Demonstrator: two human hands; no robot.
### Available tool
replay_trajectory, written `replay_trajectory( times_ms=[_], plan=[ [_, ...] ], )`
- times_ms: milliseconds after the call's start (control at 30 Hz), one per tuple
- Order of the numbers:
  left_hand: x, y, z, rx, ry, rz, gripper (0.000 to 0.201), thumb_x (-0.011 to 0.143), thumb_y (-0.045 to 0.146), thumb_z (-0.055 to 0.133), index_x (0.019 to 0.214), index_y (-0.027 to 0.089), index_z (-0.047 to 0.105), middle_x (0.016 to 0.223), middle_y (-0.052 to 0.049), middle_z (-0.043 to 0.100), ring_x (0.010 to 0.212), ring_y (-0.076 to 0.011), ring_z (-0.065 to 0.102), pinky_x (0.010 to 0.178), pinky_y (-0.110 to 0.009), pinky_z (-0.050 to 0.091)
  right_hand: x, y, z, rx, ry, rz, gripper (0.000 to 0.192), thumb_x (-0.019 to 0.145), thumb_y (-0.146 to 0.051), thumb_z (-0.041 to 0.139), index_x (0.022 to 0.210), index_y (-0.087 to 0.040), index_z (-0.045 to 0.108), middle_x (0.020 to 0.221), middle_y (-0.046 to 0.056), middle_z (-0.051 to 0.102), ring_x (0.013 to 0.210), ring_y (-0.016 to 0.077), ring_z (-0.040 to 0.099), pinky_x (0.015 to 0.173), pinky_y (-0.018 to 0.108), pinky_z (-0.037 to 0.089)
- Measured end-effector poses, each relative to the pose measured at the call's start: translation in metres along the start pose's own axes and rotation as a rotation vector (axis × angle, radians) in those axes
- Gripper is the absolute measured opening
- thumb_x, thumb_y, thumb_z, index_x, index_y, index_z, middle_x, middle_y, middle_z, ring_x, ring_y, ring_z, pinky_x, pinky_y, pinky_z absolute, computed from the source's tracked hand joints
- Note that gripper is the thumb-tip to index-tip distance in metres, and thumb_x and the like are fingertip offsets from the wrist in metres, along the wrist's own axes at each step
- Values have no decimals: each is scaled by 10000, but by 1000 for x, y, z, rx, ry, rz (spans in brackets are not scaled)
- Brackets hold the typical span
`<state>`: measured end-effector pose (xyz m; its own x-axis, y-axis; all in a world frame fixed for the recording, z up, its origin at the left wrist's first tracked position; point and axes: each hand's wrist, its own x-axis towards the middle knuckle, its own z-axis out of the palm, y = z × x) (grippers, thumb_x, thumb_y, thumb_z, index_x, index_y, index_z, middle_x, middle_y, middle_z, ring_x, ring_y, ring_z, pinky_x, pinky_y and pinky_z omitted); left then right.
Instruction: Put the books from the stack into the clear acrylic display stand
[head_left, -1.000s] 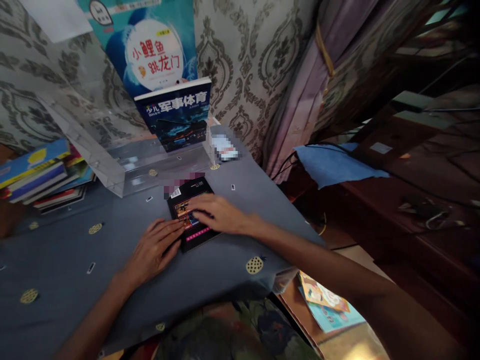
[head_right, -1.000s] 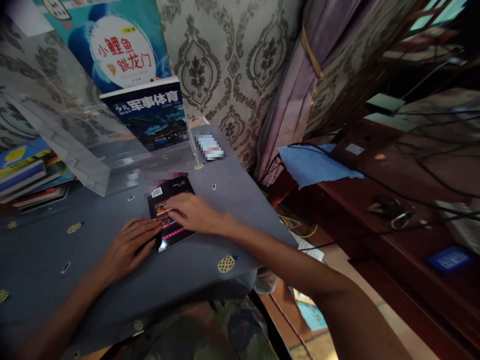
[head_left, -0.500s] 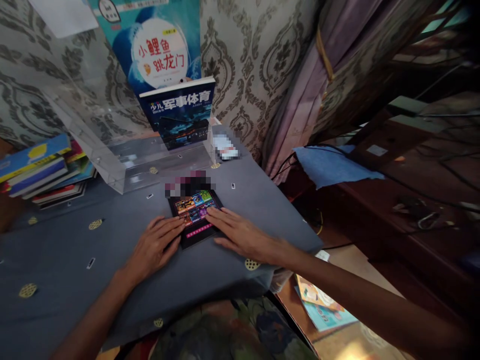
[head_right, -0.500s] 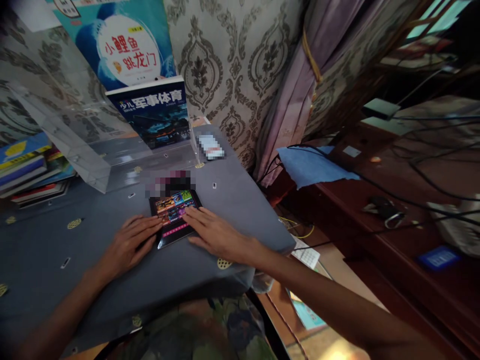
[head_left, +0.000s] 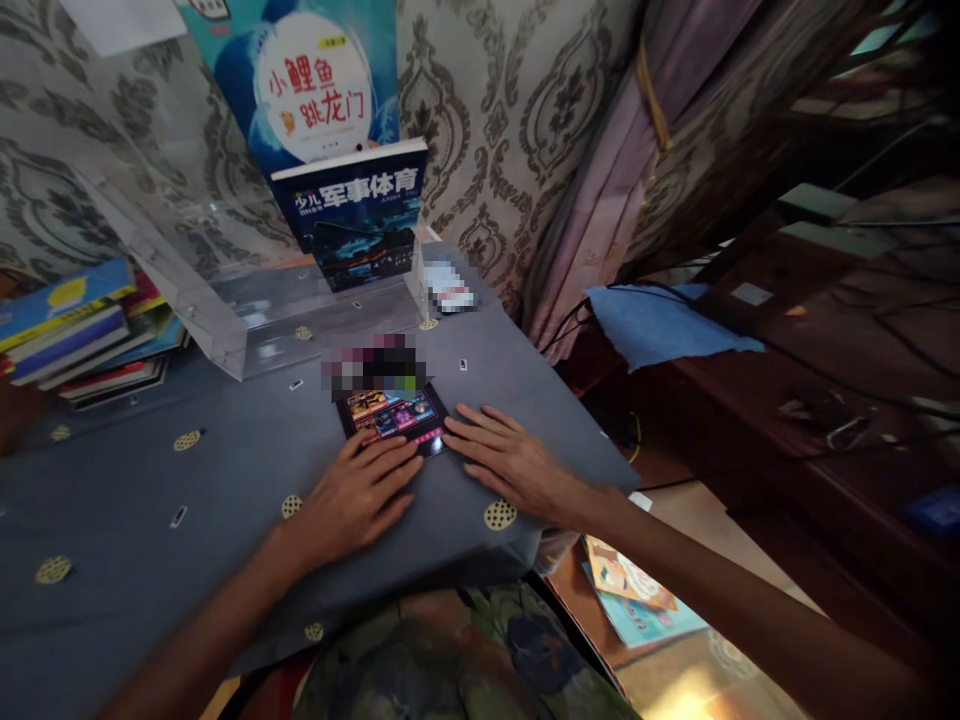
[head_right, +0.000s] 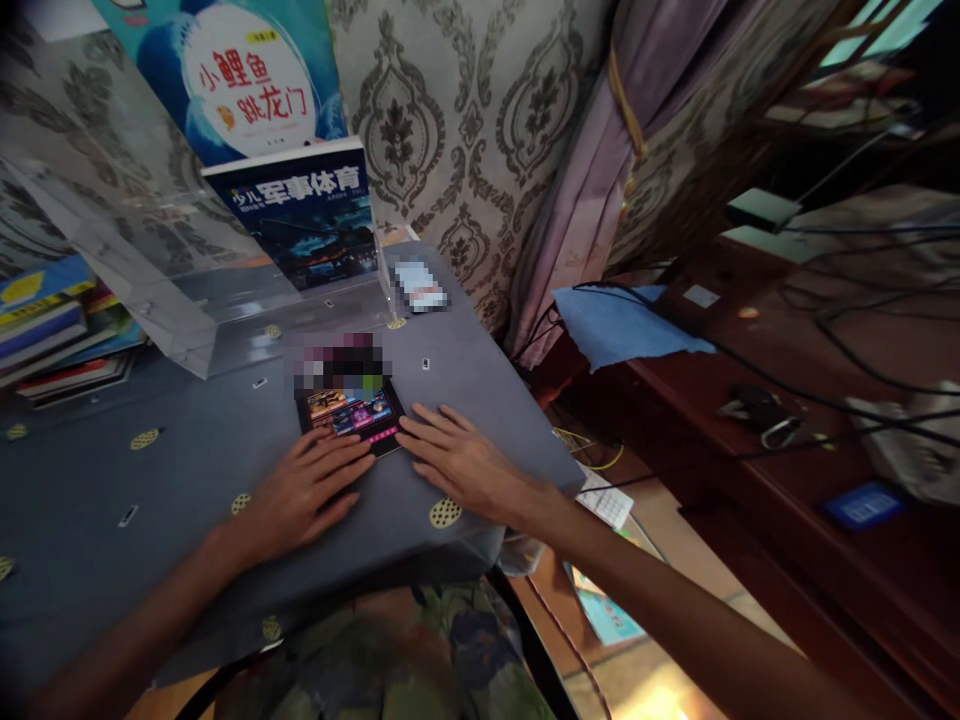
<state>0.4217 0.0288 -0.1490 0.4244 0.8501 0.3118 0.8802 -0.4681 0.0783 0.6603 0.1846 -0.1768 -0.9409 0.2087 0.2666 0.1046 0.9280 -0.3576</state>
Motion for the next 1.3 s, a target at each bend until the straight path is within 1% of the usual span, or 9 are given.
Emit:
replay_trajectory(
  times_ms=[267,467,633,733,867,1000,1100,1233,1300],
  plan=[
    [-17,6,-4,-6,-31,29,386,996,180,435,1372,165,524,1346,-85,638,1288,-209,552,1118,-458,393,-6,-1,0,-15,-7,-19,436,1019,-242,434,1453,-270,466,1485,19,523,1446,198,373,1191,503,319],
    [-39,-5,-10,39,-71,-67,491,1011,249,445,1492,175,379,1432,-106,564,1348,-218,501,1142,-465,377,8,1,-7,41,-5,-13,371,1028,-291,416,1363,-253,570,1410,46,600,1367,215,482,1151,510,374],
    [-43,-18,-4,58,-93,-204,728,973,485,506,1570,197,203,1581,-160,345,1471,-292,313,1166,-546,317,32,4,-2,47,-17,29,438,1017,-352,454,1429,-210,501,1527,102,462,1448,239,369,1173,526,343],
    [-42,-19,-6,49,-108,-213,774,963,526,504,1580,209,159,1597,-161,307,1482,-290,288,1178,-545,292,37,6,3,44,-12,25,500,1004,-379,485,1474,-213,442,1532,115,451,1471,246,323,1189,543,310],
    [-49,-6,-11,10,-143,-193,871,913,606,540,1583,229,131,1593,-149,318,1477,-299,298,1175,-558,291,22,-1,2,22,-51,-15,552,987,-436,515,1481,-204,431,1523,121,463,1461,273,342,1185,570,300],
    [-65,17,-9,2,-148,-164,1009,819,690,606,1581,212,149,1565,-162,370,1452,-325,345,1160,-585,314,-15,-17,1,-7,-74,-84,784,879,-541,649,1526,-214,352,1527,140,451,1443,325,365,1147,622,330],
    [-76,33,-7,19,-134,-91,968,828,610,659,1569,175,214,1532,-161,426,1429,-318,388,1166,-557,329,-45,-25,14,-29,-36,-133,797,878,-414,679,1555,-260,287,1508,116,483,1420,317,404,1125,611,373],
    [-80,46,-5,102,-104,1,616,935,194,541,1519,176,344,1447,-100,546,1372,-245,481,1175,-495,348,-67,-25,38,0,170,-195,661,933,-236,538,1545,-326,308,1356,78,639,1275,304,565,1001,574,508],
    [-79,48,-6,155,-43,31,559,933,89,462,1483,171,405,1381,-78,610,1328,-216,530,1176,-462,358,-66,-26,39,54,237,-196,616,954,-207,496,1530,-353,334,1279,70,691,1190,293,621,914,529,566]
  ],
)
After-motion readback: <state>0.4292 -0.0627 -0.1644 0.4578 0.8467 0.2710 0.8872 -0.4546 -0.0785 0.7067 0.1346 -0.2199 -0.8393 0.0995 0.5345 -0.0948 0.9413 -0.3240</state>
